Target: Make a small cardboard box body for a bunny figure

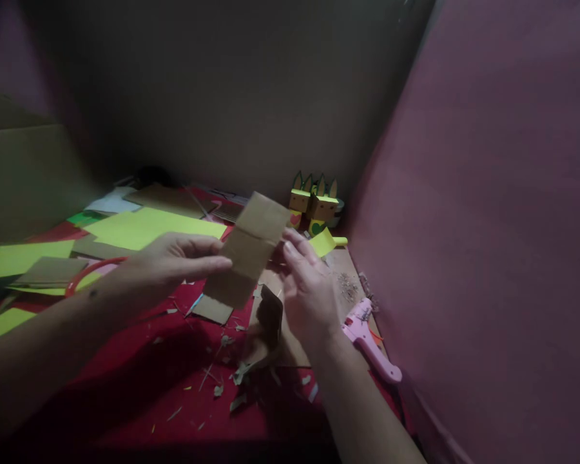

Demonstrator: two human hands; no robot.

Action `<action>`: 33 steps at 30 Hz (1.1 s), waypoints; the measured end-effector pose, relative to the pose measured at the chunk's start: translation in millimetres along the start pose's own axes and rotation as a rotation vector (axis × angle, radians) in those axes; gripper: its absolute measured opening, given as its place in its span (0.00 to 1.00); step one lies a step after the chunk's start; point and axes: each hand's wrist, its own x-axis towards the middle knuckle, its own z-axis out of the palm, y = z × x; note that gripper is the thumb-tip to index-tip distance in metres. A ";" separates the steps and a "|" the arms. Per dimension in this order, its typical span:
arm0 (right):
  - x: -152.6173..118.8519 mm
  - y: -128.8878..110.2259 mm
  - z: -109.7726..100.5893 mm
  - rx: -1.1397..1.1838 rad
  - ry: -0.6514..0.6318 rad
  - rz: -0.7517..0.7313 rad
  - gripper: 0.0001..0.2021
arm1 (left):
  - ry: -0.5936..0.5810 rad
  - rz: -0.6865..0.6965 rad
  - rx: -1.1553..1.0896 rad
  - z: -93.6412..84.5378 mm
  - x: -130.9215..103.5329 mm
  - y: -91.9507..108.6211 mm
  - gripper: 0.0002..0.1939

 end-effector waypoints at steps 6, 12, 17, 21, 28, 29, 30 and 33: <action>-32.9 -15.2 -60.0 -0.819 -0.489 -0.182 0.26 | 0.106 0.010 -0.076 -13.0 12.0 -23.1 0.11; -43.7 1.5 -71.5 -0.989 -0.568 -0.100 0.25 | 0.114 0.009 -0.157 -6.1 11.3 -33.7 0.37; -30.0 6.3 -67.7 -0.832 -0.409 -0.037 0.17 | 0.149 0.121 -0.117 -4.5 3.0 -29.7 0.38; -15.9 15.3 -60.6 -0.570 -0.352 0.025 0.11 | 0.186 0.121 -0.111 -5.2 4.7 -32.7 0.34; 1.5 31.8 -37.5 -0.456 -0.323 -0.036 0.24 | 0.329 0.089 -0.106 -0.4 3.1 -31.6 0.24; 2.2 33.0 -35.1 -0.493 -0.309 -0.068 0.25 | 0.373 0.083 -0.066 0.8 1.4 -30.2 0.21; 2.4 34.6 -33.8 -0.529 -0.299 -0.099 0.26 | 0.415 0.082 -0.032 2.0 -0.3 -28.9 0.18; 2.1 43.2 -36.3 -0.565 -0.301 -0.136 0.29 | 0.502 0.100 0.007 5.0 -4.8 -24.8 0.16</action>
